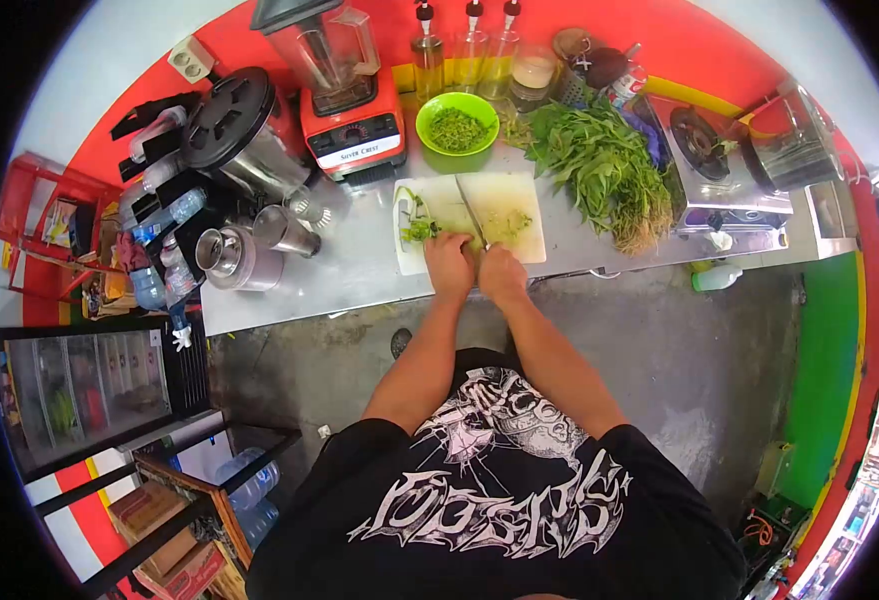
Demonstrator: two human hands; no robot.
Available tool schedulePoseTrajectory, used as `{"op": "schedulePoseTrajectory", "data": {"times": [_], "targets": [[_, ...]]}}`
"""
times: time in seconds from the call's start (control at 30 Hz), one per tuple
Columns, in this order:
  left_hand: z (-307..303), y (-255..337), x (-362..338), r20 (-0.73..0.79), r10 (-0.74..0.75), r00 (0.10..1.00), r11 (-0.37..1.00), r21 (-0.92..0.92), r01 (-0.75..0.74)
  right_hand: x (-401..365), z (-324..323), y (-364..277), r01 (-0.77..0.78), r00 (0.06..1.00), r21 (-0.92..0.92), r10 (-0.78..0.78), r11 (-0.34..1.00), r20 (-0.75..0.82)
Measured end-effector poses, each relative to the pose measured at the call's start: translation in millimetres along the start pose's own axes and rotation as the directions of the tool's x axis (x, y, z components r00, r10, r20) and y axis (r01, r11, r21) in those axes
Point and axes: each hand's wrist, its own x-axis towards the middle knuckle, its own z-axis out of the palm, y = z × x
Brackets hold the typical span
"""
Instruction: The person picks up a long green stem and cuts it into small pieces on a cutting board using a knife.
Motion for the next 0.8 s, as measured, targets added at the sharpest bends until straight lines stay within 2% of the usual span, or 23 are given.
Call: {"op": "schedulePoseTrajectory", "data": {"times": [0.13,0.17,0.2,0.4,0.47,0.6,0.73,0.8], "targets": [[-8,3,-4,-0.016,0.058,0.998,0.998,-0.001,-0.058,-24,-13,-6,-0.004,1.0,0.004,0.004,1.0,0.018],[-9,4,-5,-0.004,0.028,1.0,0.999,-0.024,-0.028,-20,-2,-3,-0.071,0.997,0.022,0.07,0.997,0.025],[-9,5,-5,0.006,-0.002,1.0,0.999,-0.047,0.002,-23,0,-2,-0.069,0.997,0.023,0.069,0.997,0.019],[-10,-1,-5,0.032,0.065,0.997,0.998,-0.017,-0.064,-6,9,-2,-0.001,0.998,-0.014,0.0,1.0,-0.056],[-12,-2,-5,0.069,0.041,0.997,0.999,-0.012,-0.04,-7,2,-8,0.0,0.998,-0.069,-0.005,0.998,-0.066],[-12,-5,-6,0.093,0.056,0.994,0.997,-0.048,-0.052,-24,8,-6,-0.045,0.998,0.015,0.044,0.999,0.037],[-15,-2,-5,0.09,0.039,0.995,0.998,-0.06,-0.034,-23,6,-8,-0.071,0.997,0.02,0.071,0.997,-0.008],[-16,-5,-8,0.07,0.082,0.994,0.994,-0.084,-0.076,-14,1,-9,-0.007,1.0,0.029,0.007,1.0,-0.003]]}}
